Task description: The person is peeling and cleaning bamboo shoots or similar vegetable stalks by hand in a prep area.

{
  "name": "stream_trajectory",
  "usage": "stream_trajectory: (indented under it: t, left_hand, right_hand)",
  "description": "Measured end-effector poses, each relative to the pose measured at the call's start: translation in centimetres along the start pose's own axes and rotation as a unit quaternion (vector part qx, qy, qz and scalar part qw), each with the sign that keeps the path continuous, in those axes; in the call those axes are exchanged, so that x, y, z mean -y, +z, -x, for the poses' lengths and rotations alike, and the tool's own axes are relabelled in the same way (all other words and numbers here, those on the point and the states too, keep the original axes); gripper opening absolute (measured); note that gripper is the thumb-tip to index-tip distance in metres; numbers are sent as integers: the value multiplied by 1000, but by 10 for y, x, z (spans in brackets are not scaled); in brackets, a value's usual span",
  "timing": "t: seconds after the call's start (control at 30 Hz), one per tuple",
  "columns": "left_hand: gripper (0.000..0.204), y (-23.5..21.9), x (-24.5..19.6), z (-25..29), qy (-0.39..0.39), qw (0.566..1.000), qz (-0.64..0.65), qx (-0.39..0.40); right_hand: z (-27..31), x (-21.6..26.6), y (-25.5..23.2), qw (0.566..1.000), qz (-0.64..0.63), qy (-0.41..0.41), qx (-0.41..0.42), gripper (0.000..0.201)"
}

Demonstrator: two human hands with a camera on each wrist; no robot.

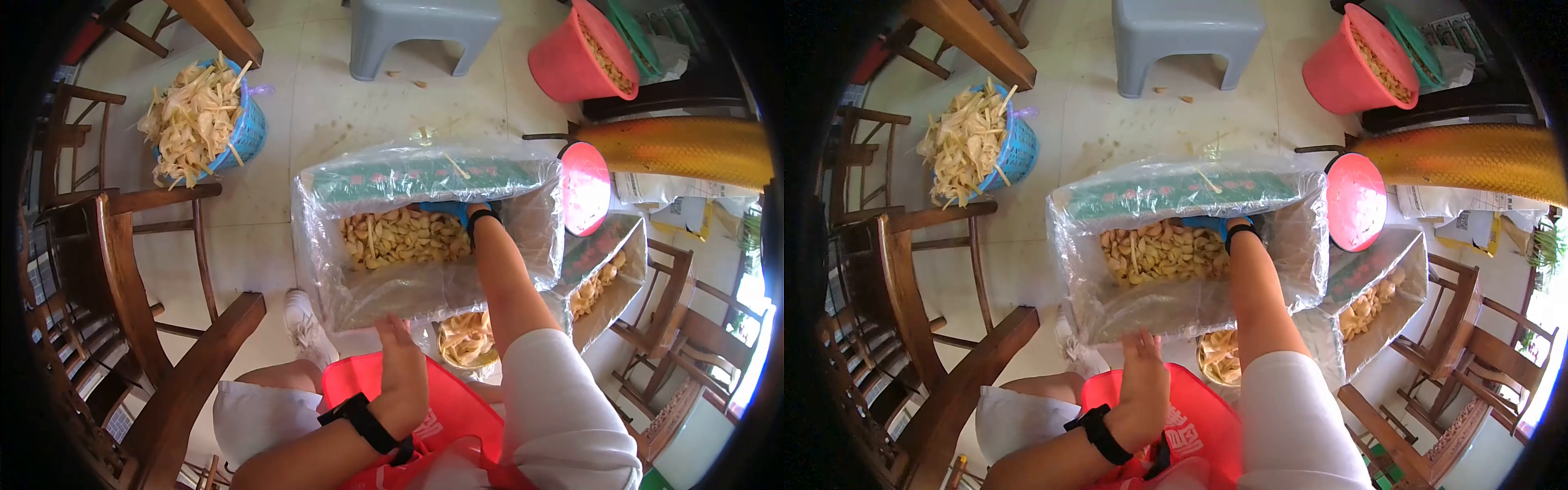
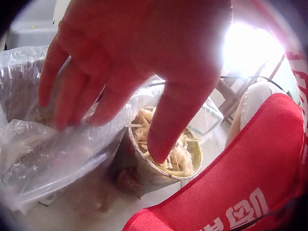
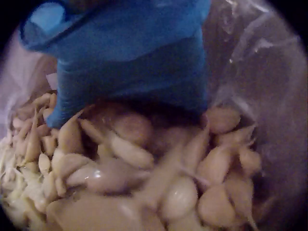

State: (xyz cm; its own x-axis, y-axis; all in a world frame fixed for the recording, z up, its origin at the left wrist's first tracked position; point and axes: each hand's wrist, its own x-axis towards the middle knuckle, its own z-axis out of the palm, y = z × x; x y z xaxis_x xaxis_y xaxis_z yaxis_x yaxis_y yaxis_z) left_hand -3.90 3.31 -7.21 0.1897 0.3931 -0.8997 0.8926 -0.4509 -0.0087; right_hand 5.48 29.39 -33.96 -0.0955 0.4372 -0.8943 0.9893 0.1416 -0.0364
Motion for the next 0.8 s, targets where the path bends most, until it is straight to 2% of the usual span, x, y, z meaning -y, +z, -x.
stream_trajectory:
  t: [0.07,0.23,0.47,0.57,0.67,0.73,0.8]
  left_hand:
    - [53,0,0,1,-25,1000,-9,-16]
    - [54,0,1,-1,3,1000,-7,-1]
    - [59,0,0,4,-5,1000,-18,1]
    - [60,7,-3,5,-35,998,-13,-45]
    - [60,6,-1,2,-43,998,4,-55]
    - [60,7,-1,0,-1,999,-20,-39]
    - [61,12,-4,-1,-31,998,-21,-50]
  right_hand:
    - [3,1,-3,1000,-9,-5,3,76]
    - [7,12,-3,1000,-20,-12,-2,77]
    - [8,18,15,999,-36,-23,-32,80]
    - [15,16,21,998,-38,-33,-27,81]
    - [4,26,21,998,-21,-27,-45,82]
    - [-7,34,20,998,-10,-20,-58,82]
    - [-17,39,19,998,-5,-12,-69,83]
